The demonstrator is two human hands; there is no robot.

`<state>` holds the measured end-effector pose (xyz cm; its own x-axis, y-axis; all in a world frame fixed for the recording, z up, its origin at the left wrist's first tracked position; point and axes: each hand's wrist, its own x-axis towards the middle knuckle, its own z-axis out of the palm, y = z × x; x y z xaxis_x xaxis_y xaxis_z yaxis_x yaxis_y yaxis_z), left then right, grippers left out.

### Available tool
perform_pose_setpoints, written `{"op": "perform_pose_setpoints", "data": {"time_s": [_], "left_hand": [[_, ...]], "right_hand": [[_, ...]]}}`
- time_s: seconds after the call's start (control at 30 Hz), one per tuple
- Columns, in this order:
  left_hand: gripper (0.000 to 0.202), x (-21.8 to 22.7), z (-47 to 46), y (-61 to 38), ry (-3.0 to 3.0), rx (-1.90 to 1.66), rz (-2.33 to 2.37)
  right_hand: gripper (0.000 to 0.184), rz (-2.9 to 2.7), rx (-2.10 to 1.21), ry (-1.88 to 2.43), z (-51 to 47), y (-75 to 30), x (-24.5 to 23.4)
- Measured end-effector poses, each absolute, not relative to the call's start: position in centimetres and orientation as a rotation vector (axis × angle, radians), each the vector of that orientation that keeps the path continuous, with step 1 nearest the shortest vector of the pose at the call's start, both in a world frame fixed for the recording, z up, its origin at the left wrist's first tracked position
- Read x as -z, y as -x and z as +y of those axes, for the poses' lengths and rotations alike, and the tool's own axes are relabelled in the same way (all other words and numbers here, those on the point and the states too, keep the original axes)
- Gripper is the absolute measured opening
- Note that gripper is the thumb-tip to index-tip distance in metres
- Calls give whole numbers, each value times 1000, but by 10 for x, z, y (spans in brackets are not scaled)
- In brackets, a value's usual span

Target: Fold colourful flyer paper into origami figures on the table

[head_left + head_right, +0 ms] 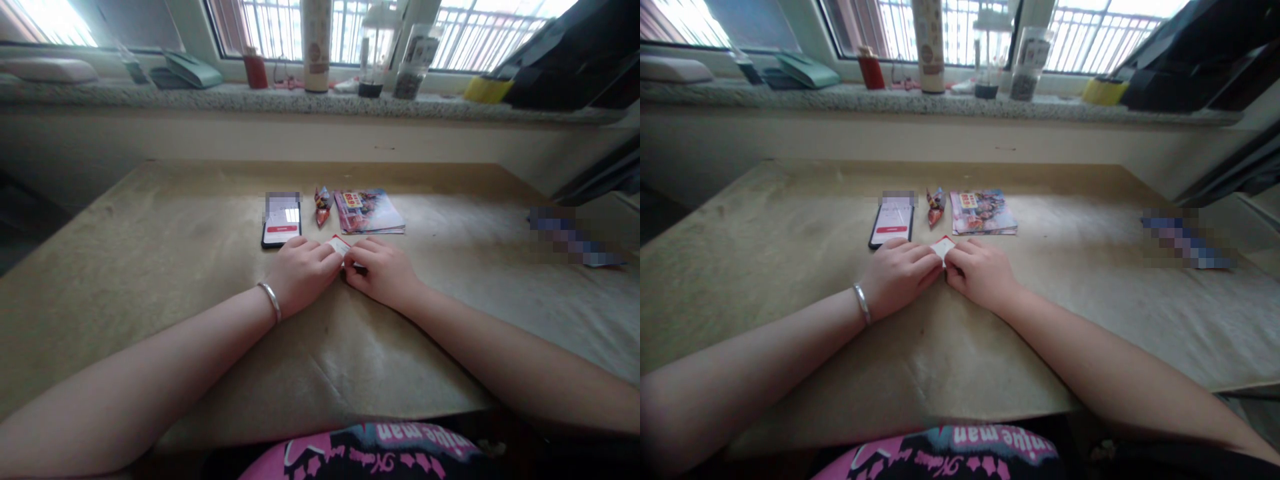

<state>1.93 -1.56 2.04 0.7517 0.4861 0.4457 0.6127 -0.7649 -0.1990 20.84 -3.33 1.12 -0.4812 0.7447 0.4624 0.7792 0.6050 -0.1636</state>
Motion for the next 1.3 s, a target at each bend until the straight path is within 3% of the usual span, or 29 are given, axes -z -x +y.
{"op": "perform_pose_setpoints", "data": {"time_s": [0.77, 1.3], "left_hand": [[16, -15, -9, -14, 2665, 680, -961], [14, -12, -6, -9, 2736, 691, -993]], "right_hand": [[9, -2352, 95, 1099, -22, -242, -15], [7, -2367, -145, 1083, -13, -277, -19]]}}
